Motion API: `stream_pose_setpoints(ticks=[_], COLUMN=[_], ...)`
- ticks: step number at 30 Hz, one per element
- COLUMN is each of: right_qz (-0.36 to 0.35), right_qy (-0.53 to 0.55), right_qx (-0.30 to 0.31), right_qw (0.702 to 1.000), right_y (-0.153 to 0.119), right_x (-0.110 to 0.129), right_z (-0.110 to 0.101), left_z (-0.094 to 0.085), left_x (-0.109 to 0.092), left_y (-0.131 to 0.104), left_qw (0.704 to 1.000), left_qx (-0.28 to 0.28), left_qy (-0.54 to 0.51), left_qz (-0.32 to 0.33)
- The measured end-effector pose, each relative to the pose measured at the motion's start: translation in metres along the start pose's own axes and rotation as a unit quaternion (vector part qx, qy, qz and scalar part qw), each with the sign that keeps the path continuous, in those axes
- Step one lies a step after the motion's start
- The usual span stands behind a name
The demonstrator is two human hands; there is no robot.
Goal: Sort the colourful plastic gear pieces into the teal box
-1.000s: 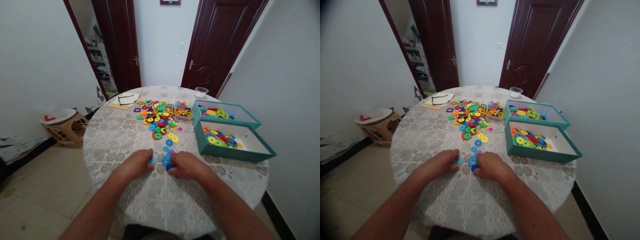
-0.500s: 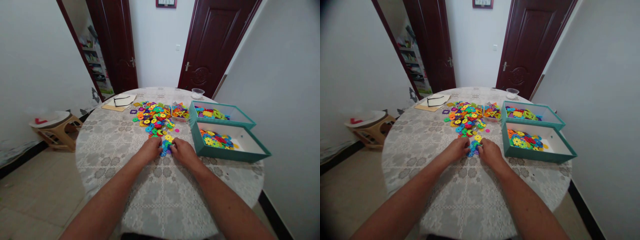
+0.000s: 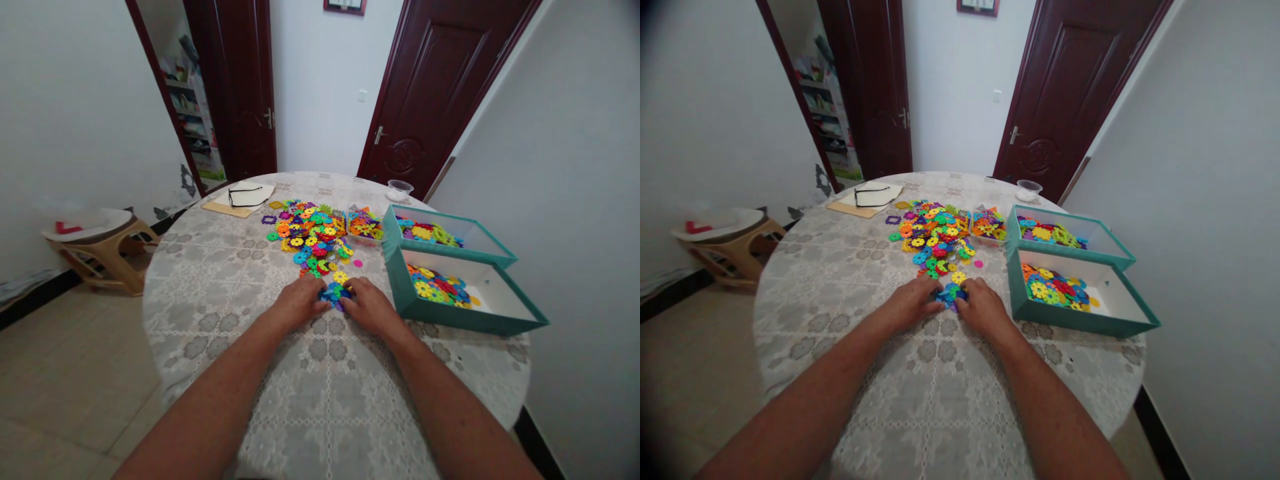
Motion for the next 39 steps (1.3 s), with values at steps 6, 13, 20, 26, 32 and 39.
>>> stream_pose_setpoints(ticks=[6, 13, 20, 26, 32, 39], right_qz=[-0.033, -0.061, -0.083, -0.08, -0.081, -0.072], right_qy=[-0.022, -0.032, -0.024, -0.017, -0.022, -0.078], right_qx=[-0.032, -0.009, 0.029, 0.056, 0.054, 0.055], right_qw=[0.999, 0.998, 0.996, 0.995, 0.995, 0.993], right_y=[0.005, -0.001, -0.019, -0.02, -0.016, -0.011], right_x=[0.002, 0.019, 0.037, 0.039, 0.036, 0.038], right_z=[0.002, 0.009, 0.007, 0.006, 0.008, 0.014], left_z=[0.0, -0.001, -0.001, 0.006, 0.006, -0.001], left_x=[-0.004, -0.007, -0.007, 0.006, 0.009, 0.003], left_y=[-0.002, -0.001, -0.009, -0.005, 0.0, 0.001], left_qw=[0.999, 0.998, 0.993, 0.996, 0.995, 0.996], left_qx=[-0.01, -0.014, -0.027, -0.04, -0.053, -0.056], left_qy=[0.044, 0.05, 0.036, -0.018, -0.061, -0.059], left_qz=[0.008, 0.034, 0.107, 0.083, 0.059, 0.042])
Point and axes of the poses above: each hand's wrist, its own y-axis towards the middle knuckle, its own z-axis out of the palm, x = y × z, the point moved 7 cm from there along y, towards the middle knuckle, and after that the axes turned 12 degrees about y, right-handed, at the moved point
